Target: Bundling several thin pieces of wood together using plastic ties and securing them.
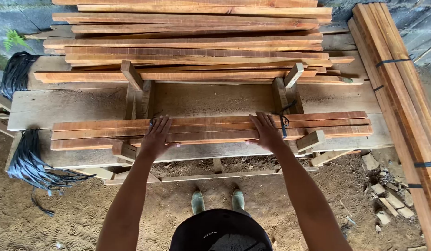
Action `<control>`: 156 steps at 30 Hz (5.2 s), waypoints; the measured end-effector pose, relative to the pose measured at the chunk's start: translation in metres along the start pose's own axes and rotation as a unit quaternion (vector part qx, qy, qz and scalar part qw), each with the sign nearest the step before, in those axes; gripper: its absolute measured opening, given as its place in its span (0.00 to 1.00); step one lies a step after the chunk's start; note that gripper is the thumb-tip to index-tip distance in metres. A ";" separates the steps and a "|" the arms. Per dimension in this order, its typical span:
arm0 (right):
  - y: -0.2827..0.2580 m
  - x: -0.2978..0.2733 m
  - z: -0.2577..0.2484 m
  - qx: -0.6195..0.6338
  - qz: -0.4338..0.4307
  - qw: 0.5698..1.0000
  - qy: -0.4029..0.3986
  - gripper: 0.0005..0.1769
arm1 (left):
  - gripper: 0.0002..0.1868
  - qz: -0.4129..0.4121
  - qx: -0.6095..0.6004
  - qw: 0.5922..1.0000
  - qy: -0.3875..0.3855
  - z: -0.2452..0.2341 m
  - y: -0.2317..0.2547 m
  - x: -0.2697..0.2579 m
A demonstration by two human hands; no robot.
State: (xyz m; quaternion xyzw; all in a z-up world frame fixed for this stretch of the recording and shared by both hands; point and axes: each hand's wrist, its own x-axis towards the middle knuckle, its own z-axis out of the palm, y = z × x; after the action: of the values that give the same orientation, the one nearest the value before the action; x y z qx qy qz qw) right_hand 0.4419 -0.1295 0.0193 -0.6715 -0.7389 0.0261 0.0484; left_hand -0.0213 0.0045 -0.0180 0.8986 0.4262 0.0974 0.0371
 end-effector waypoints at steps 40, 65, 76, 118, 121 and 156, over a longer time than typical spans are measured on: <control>-0.061 0.129 0.019 -0.091 -0.037 0.995 0.016 0.71 | 0.55 -0.032 0.078 0.994 -0.073 0.024 0.077 0.140; 0.010 0.134 -0.032 -0.069 -0.013 0.987 -0.144 0.47 | 0.44 0.008 0.104 0.986 -0.129 0.011 -0.053 0.133; 0.003 0.128 -0.026 -0.076 -0.001 0.991 -0.112 0.45 | 0.44 0.011 0.098 0.987 -0.125 -0.012 -0.044 0.128; 0.099 0.082 -0.063 0.023 -0.171 0.980 -0.101 0.57 | 0.55 -0.044 0.052 0.998 0.005 0.065 0.172 0.208; 0.156 0.055 -0.074 0.072 -0.168 0.979 -0.087 0.58 | 0.53 -0.044 0.064 0.996 0.037 0.063 0.175 0.206; 0.321 -0.028 -0.056 -0.130 -0.047 0.990 0.034 0.63 | 0.47 0.031 0.049 0.992 -0.111 0.054 0.353 0.277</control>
State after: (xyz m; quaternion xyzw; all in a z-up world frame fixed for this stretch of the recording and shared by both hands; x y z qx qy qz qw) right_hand 0.7683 -0.1273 0.0404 -0.6374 -0.7644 -0.0957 -0.0131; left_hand 0.4289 -0.0039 0.0218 0.9174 0.3956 -0.0225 0.0374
